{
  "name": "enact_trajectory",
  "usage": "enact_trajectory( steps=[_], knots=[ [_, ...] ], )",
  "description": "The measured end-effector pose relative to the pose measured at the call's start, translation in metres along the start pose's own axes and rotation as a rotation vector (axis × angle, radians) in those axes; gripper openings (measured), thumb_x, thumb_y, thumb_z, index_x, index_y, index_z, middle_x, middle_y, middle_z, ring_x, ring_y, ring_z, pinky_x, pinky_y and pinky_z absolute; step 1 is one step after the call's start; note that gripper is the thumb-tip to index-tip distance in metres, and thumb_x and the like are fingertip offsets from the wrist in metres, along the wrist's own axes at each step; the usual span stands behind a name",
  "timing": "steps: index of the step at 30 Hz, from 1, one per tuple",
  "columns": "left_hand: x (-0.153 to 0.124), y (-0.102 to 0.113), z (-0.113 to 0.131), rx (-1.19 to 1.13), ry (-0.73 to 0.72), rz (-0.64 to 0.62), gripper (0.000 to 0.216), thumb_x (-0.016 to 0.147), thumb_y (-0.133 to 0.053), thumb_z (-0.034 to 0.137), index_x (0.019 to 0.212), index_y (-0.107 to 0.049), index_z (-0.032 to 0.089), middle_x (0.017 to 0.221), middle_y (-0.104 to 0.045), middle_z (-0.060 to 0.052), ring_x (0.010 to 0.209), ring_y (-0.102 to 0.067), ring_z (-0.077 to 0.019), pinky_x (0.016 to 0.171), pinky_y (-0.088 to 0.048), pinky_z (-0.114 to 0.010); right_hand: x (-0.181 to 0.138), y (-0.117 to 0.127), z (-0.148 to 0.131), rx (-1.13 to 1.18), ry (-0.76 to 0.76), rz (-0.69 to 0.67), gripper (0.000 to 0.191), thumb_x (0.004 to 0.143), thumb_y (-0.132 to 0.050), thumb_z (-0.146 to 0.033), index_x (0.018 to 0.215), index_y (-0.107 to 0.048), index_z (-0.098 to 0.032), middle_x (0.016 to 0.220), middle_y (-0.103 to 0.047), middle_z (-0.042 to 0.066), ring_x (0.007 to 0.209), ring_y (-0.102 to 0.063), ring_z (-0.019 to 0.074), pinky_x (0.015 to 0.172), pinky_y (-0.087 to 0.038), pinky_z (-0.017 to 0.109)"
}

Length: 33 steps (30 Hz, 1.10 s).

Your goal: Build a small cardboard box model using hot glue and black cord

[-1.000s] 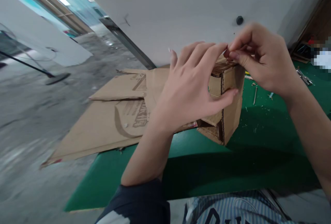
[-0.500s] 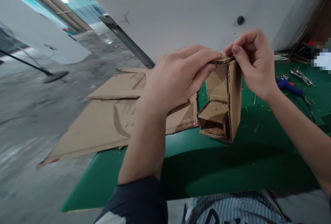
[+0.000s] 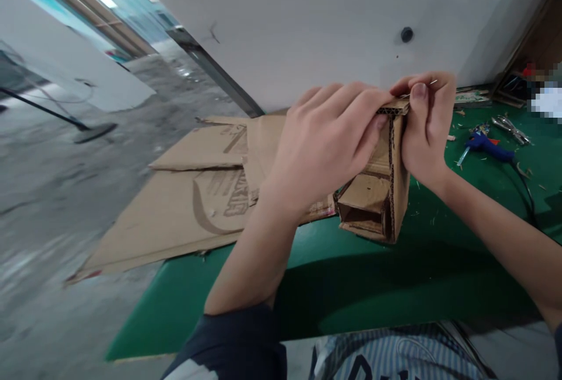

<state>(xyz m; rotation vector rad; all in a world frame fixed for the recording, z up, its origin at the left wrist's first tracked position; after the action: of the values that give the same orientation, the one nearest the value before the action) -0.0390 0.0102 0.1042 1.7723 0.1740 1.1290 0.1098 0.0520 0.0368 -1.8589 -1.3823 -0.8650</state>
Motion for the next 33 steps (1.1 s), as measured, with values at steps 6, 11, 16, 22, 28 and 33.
enact_trajectory(
  steps=[6, 11, 16, 22, 28, 33],
  knots=[
    [-0.001, 0.002, -0.004, -0.127, -0.022, 0.017, 0.039, 0.107, -0.037, 0.046, 0.121, -0.066, 0.024, 0.115, -0.077, -0.01, 0.108, -0.072, -0.0288, 0.096, -0.056, -0.048, 0.001, 0.002, 0.0, 0.023, 0.038, -0.011, 0.014, 0.111, -0.039, -0.044, 0.109, -0.046, -0.032, 0.106, -0.064, 0.004, 0.104, -0.068, 0.021, 0.101, -0.055, 0.042],
    [0.0, -0.002, -0.011, -0.183, 0.053, -0.018, 0.043, 0.106, -0.036, 0.056, 0.127, -0.064, 0.032, 0.124, -0.074, -0.009, 0.12, -0.069, -0.0314, 0.105, -0.053, -0.052, 0.0, 0.005, -0.001, -0.049, -0.06, -0.083, 0.024, 0.108, -0.041, -0.056, 0.107, -0.048, -0.033, 0.107, -0.066, 0.004, 0.109, -0.068, 0.0233, 0.108, -0.054, 0.044],
    [0.0, -0.013, -0.016, -0.128, -0.002, 0.093, 0.043, 0.108, -0.033, 0.05, 0.132, -0.062, 0.03, 0.14, -0.067, -0.009, 0.142, -0.054, -0.0313, 0.121, -0.043, -0.058, 0.001, 0.007, 0.001, -0.145, -0.062, -0.062, 0.032, 0.107, -0.037, -0.063, 0.105, -0.051, -0.034, 0.11, -0.066, 0.006, 0.11, -0.066, 0.0262, 0.109, -0.053, 0.046],
    [-0.001, -0.02, 0.001, 0.056, 0.077, 0.36, 0.038, 0.108, -0.039, 0.035, 0.134, -0.065, 0.027, 0.133, -0.066, -0.016, 0.123, -0.062, -0.0341, 0.11, -0.047, -0.059, 0.008, 0.01, 0.008, -0.164, 0.042, -0.023, 0.024, 0.109, -0.042, -0.052, 0.104, -0.053, -0.031, 0.103, -0.066, 0.005, 0.099, -0.064, 0.024, 0.097, -0.053, 0.044],
    [0.0, -0.01, 0.019, -0.195, 0.322, 0.032, 0.051, 0.105, -0.05, 0.042, 0.155, -0.051, 0.03, 0.084, -0.068, -0.002, 0.068, -0.065, -0.0203, 0.063, -0.05, -0.034, 0.012, 0.01, 0.014, -0.243, 0.139, -0.039, 0.035, 0.111, -0.034, -0.058, 0.102, -0.054, -0.03, 0.097, -0.067, 0.003, 0.091, -0.066, 0.0205, 0.087, -0.056, 0.04],
    [-0.002, -0.014, 0.018, -0.28, 0.348, 0.121, 0.034, 0.106, -0.054, 0.045, 0.135, -0.062, 0.028, 0.076, -0.066, 0.001, 0.061, -0.063, -0.0162, 0.06, -0.047, -0.03, 0.009, 0.009, 0.007, -0.297, 0.116, -0.061, 0.039, 0.111, -0.032, -0.061, 0.107, -0.056, -0.031, 0.104, -0.07, 0.005, 0.097, -0.068, 0.0221, 0.09, -0.058, 0.043]
  ],
)
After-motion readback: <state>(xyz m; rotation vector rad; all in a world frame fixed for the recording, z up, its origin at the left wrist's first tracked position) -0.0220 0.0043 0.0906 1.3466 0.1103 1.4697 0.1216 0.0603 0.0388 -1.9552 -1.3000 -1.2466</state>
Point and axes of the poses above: each hand's wrist, its own x-axis towards the middle knuckle, its own y-axis out of the back of the hand, z = x × y, the point moved 1 cm from there along x, towards the middle knuckle
